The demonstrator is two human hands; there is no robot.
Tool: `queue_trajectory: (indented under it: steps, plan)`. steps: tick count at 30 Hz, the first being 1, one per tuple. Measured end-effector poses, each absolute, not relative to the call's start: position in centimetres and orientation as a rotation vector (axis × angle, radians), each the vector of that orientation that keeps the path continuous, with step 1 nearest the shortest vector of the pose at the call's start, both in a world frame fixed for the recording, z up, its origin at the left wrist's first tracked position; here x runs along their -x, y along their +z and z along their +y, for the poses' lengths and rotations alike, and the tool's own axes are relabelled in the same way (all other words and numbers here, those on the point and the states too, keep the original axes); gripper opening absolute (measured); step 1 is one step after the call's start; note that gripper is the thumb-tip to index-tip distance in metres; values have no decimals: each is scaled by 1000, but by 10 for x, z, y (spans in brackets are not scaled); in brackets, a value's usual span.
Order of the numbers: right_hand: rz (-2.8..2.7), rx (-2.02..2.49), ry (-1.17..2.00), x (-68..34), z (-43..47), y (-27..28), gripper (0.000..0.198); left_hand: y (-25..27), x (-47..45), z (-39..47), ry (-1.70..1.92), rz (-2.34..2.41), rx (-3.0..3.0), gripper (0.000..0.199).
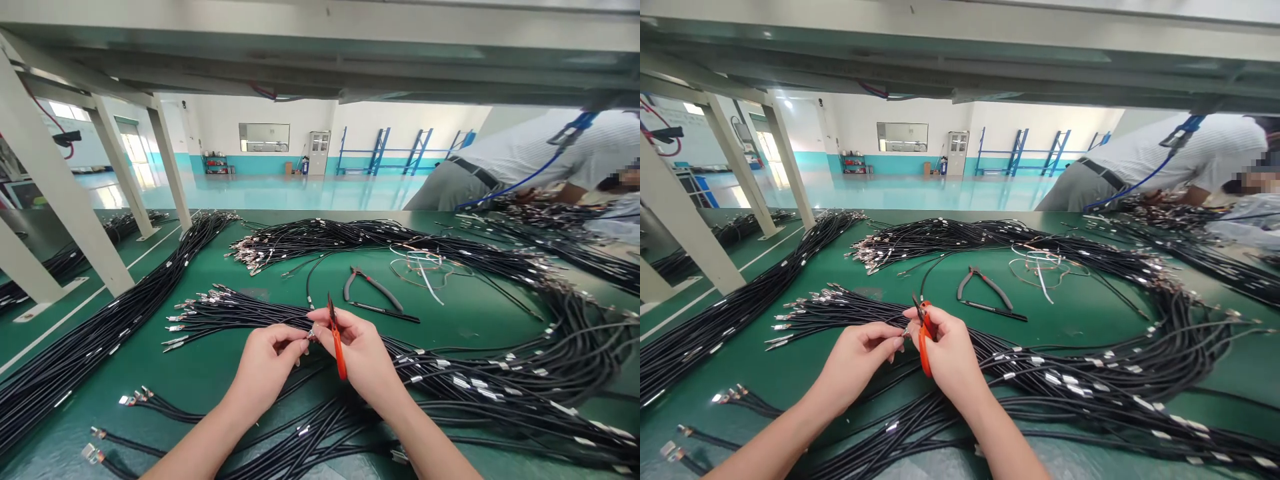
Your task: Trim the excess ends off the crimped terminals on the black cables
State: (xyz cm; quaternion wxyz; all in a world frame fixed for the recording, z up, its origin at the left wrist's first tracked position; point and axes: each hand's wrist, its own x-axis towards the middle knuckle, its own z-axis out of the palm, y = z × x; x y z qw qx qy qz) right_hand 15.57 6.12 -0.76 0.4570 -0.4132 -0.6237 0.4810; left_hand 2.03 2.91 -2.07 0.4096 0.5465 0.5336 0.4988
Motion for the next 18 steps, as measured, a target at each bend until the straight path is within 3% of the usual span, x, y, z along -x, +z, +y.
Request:
queue_trajectory:
  steps: [18]
  plan:
    - [-1426, 1020, 1296, -156, 62, -12, 19, -20, -20, 28, 1284, 1306, -1072, 12]
